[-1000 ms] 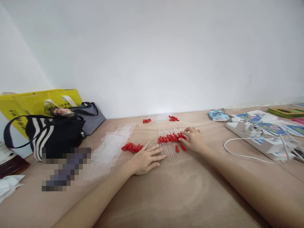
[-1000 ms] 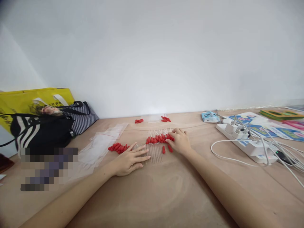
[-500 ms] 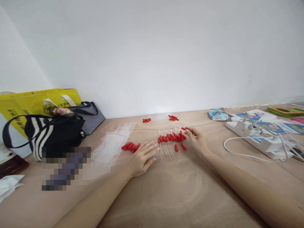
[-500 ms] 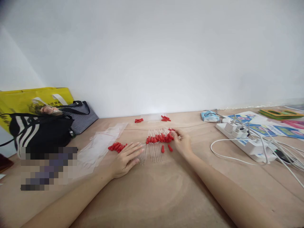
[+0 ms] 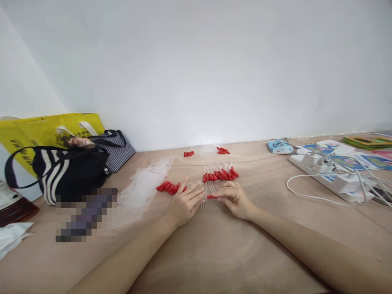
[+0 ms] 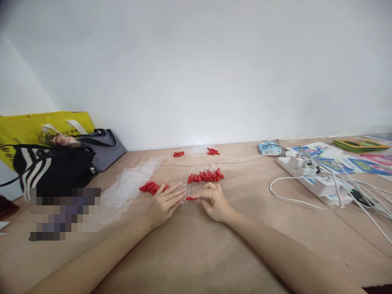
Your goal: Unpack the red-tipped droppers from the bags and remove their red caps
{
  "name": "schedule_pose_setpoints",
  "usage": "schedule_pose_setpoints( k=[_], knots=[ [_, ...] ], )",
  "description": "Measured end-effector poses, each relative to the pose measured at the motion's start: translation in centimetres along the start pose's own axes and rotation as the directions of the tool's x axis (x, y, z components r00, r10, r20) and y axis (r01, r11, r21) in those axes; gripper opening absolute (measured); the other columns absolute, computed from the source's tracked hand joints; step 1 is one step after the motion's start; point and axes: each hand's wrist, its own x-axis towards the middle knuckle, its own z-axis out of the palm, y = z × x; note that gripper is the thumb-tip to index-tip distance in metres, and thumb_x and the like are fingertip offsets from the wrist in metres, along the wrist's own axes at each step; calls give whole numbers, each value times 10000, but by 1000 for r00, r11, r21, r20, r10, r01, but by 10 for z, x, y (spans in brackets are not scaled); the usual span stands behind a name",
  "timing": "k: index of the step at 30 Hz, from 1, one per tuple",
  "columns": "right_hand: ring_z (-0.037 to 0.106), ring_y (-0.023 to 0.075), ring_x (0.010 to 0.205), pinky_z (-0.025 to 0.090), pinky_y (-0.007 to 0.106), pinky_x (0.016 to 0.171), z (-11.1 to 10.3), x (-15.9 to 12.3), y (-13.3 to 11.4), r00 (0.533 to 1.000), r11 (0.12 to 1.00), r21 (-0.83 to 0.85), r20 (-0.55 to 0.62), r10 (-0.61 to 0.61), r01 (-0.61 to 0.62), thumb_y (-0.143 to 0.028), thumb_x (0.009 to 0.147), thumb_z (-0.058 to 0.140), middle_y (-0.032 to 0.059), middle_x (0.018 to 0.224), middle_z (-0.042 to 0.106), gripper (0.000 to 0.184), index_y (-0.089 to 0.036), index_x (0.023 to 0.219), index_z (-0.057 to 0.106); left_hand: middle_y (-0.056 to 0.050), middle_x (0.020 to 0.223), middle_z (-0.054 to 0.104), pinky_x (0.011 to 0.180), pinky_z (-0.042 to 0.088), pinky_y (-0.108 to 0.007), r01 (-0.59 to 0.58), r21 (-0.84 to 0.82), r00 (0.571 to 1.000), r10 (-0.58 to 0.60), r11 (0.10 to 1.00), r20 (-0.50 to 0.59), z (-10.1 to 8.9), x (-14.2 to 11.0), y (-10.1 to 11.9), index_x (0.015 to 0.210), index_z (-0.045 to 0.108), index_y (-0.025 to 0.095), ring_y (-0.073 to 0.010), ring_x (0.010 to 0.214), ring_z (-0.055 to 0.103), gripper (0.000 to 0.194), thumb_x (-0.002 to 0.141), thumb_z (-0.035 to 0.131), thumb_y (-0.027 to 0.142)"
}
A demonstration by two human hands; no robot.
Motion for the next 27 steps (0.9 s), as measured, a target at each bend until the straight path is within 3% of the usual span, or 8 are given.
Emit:
schedule_pose_setpoints(
  k=[3,6,9,16,27],
  knots=[
    [516,154,825,332,356,787,1,1,-2,999,997,-60,12,-49,49,-168,796,495,-6,894,662,234,-296,938,628,-7,882,691,1064,162,-481,-2,-14,999,1,1000,-42,3,3,4,887,612,166,-170,1000,574,150,838,470,164],
    [511,162,836,310,355,788,2,2,-8,998,983,-174,-26,-62,56,-280,769,564,18,898,655,229,-251,992,611,-19,874,693,1065,172,-475,-10,10,998,11,1000,-62,5,5,7,854,612,154,-161,970,591,146,836,467,145],
    [501,152,791,286,350,795,7,4,-13,992,957,-283,-84,-95,68,-356,776,563,12,819,649,223,-250,961,628,-23,888,690,1061,176,-486,-29,40,999,30,999,-39,3,8,9,869,610,165,-165,973,590,162,845,451,152],
    [447,137,692,242,359,807,11,2,-14,977,887,-444,-97,-190,128,-309,813,514,-3,620,582,156,-275,861,659,-23,835,695,1068,149,-496,-39,43,999,40,998,-5,-2,8,11,814,616,157,-175,981,586,178,847,441,148],
    [408,132,674,217,394,850,5,0,-18,966,879,-429,-53,-253,207,-198,785,481,-22,550,531,174,-225,684,620,-30,859,694,1072,116,-504,-40,7,999,40,999,-7,-4,7,12,813,616,154,-166,970,591,186,847,434,135]
  ],
)
